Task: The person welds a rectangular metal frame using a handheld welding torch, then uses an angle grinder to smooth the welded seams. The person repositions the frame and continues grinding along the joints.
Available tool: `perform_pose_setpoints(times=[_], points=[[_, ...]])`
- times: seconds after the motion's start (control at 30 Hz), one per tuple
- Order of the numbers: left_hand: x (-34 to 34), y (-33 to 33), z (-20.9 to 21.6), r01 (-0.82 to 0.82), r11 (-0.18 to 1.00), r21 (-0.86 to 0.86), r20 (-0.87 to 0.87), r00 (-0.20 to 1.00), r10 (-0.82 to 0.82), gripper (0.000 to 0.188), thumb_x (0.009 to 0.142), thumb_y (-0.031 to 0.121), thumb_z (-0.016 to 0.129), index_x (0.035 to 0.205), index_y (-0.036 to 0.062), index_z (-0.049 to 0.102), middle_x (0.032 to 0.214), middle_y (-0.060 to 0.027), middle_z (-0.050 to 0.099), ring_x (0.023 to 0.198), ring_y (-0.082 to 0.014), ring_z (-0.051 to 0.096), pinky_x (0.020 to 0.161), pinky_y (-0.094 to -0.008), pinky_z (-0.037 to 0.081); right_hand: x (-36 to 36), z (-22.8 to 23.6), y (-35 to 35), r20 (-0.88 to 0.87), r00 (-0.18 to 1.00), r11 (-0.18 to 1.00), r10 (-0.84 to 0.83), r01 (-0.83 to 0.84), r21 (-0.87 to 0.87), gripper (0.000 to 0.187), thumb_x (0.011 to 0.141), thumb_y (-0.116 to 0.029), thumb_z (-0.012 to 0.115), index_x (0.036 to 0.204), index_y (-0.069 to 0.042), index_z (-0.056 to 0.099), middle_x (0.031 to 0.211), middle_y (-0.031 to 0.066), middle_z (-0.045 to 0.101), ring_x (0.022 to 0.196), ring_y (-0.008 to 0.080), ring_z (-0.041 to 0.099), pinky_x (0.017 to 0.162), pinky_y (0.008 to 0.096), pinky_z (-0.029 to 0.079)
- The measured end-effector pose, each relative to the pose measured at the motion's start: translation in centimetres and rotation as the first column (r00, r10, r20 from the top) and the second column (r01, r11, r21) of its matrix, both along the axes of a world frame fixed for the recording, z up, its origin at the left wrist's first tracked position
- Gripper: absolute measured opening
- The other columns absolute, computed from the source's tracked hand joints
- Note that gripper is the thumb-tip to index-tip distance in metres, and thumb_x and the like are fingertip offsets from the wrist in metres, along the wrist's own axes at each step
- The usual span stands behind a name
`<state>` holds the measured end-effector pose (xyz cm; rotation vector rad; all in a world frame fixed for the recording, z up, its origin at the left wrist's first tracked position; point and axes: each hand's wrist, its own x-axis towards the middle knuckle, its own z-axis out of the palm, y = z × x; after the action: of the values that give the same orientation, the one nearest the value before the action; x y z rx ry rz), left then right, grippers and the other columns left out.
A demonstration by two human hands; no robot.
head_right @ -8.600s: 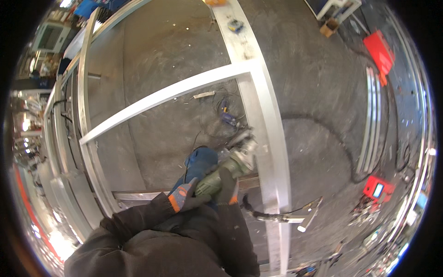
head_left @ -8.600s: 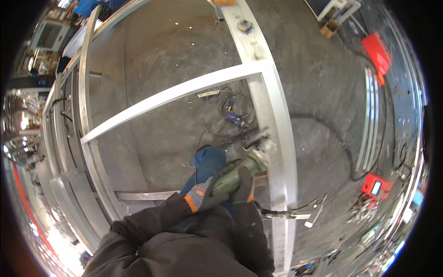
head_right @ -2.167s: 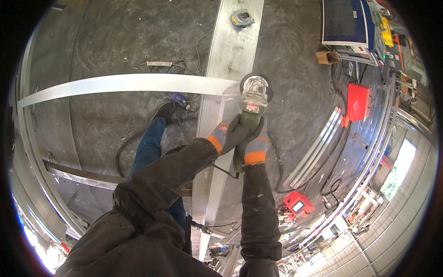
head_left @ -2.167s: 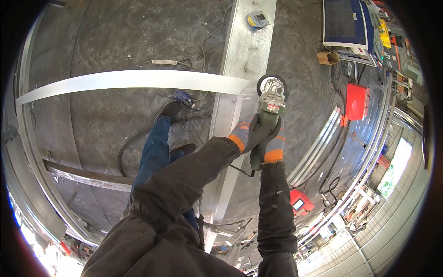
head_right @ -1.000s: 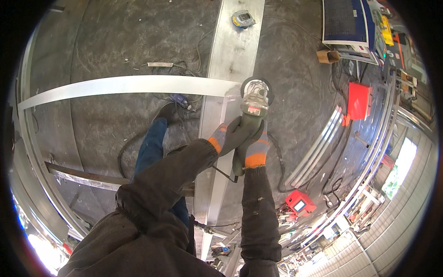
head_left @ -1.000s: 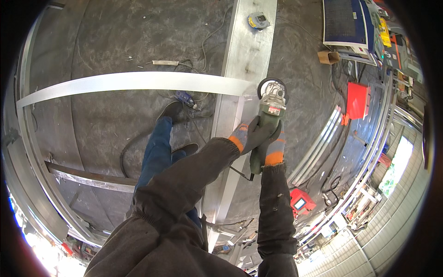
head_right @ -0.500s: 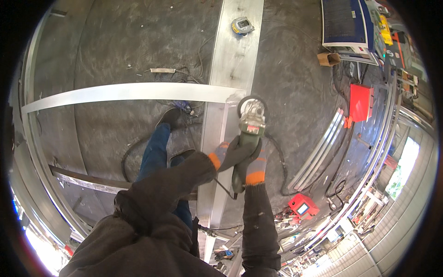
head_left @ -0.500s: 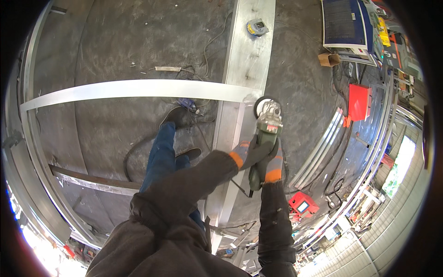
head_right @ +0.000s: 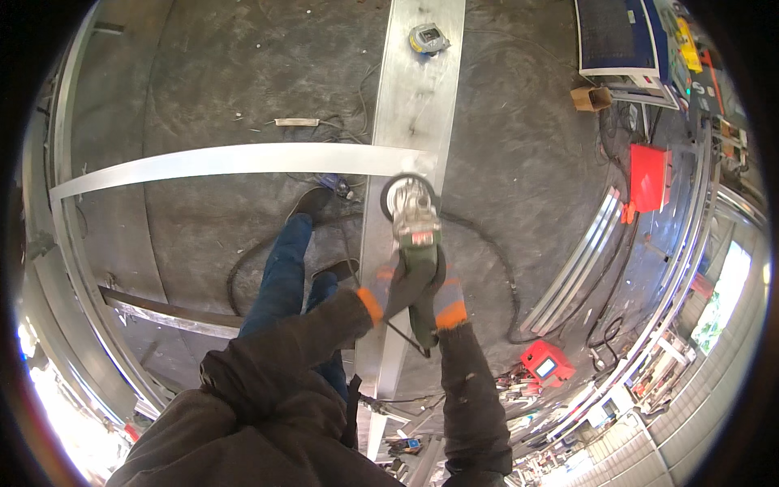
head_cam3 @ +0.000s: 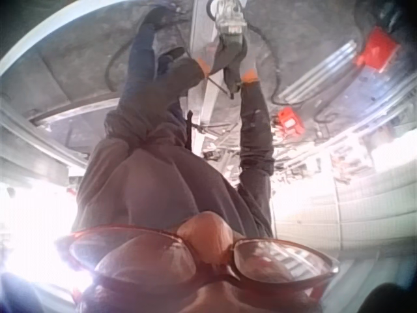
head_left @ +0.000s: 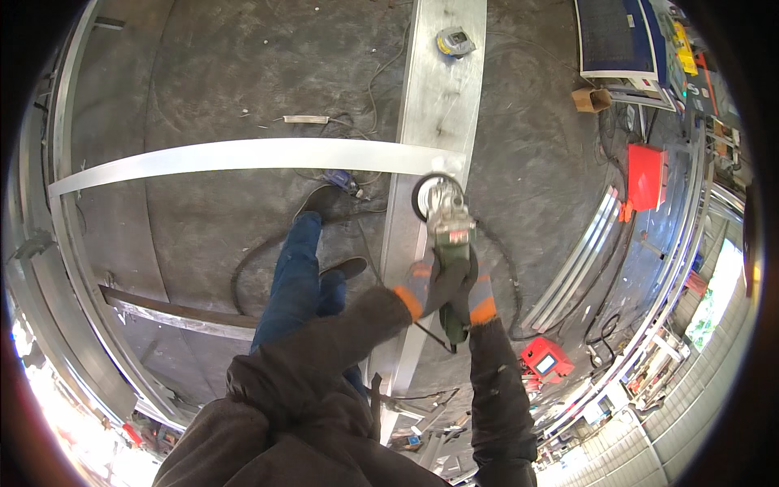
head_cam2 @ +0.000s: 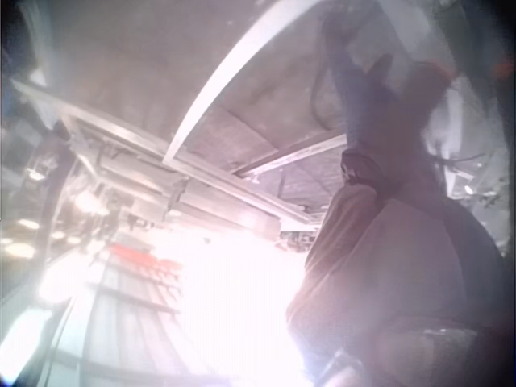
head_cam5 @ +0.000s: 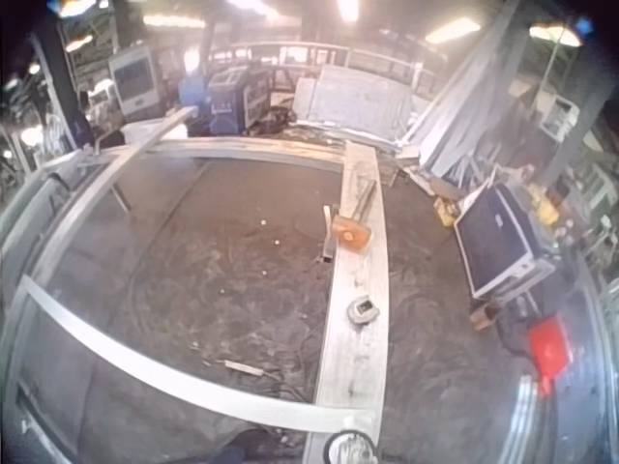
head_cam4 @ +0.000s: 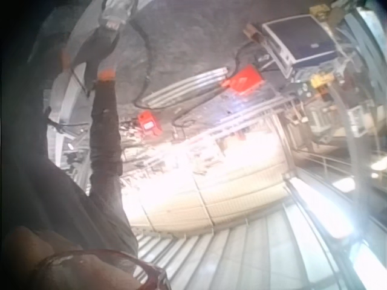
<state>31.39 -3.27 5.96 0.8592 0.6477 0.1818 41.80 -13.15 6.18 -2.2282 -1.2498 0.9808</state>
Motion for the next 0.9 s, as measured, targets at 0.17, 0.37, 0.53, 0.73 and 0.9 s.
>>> perform_pose_setpoints(times=[0.17,0.37,0.53,0.73,0.9], points=[[-0.1,1.6,-0.1,0.145,0.978,-0.152,0.008,0.989,-0.146,0.03,0.099,0.017,0.053,0.126,0.003,0.051,0.109,-0.0055,0.059,0.101,-0.0135,0.057,0.086,-0.0293,0.049,0.0,-1.8,-0.1,-0.407,0.875,0.963,-0.262,0.262,-0.057,0.044,0.096,-0.019,0.058,0.135,-0.003,0.045,0.114,0.0103,0.064,0.092,0.0166,0.065,0.074,0.0336,0.057],[1.3,3.3,1.3,0.25,0.968,-0.007,-0.15,0.957,-0.248,0.039,0.1,0.031,0.053,0.128,0.0034,0.052,0.106,-0.0045,0.065,0.092,-0.0134,0.062,0.076,-0.0292,0.054,1.7,1.7,3.3,-0.568,0.677,0.884,-0.468,0.371,-0.286,0.045,0.096,-0.018,0.058,0.135,-0.004,0.043,0.116,0.0101,0.061,0.096,0.0175,0.061,0.08,0.034,0.053],[1.9,2.4,0.5,0.285,0.958,-0.02,-0.088,0.954,-0.286,0.04,0.097,0.034,0.056,0.125,0.0055,0.057,0.109,-0.0059,0.065,0.096,-0.0139,0.063,0.078,-0.0269,0.052,2.0,2.3,3.1,-0.354,0.864,0.932,-0.357,0.302,-0.202,0.059,0.089,-0.019,0.065,0.14,-0.006,0.04,0.125,0.0128,0.06,0.111,0.0232,0.06,0.093,0.0374,0.05],[2.2,1.8,-1.0,0.272,0.956,-0.108,-0.006,0.962,-0.274,0.033,0.099,0.032,0.053,0.118,0.0061,0.06,0.104,-0.006,0.066,0.096,-0.0154,0.062,0.082,-0.0304,0.05,2.3,0.0,1.5,-0.457,0.781,0.897,-0.426,0.302,-0.322,0.059,0.09,-0.022,0.064,0.141,-0.007,0.04,0.126,0.0113,0.06,0.108,0.0238,0.062,0.089,0.0364,0.052],[2.6,2.8,-0.7,0.279,0.96,0.026,-0.106,0.956,-0.275,0.032,0.097,0.027,0.06,0.118,0.0026,0.06,0.108,-0.0092,0.066,0.094,-0.0108,0.06,0.079,-0.0267,0.052,1.8,1.9,3.4,-0.285,0.881,0.926,-0.377,0.368,-0.086,0.049,0.092,-0.02,0.063,0.136,-0.005,0.045,0.118,0.01,0.062,0.101,0.0219,0.063,0.084,0.0353,0.053]])
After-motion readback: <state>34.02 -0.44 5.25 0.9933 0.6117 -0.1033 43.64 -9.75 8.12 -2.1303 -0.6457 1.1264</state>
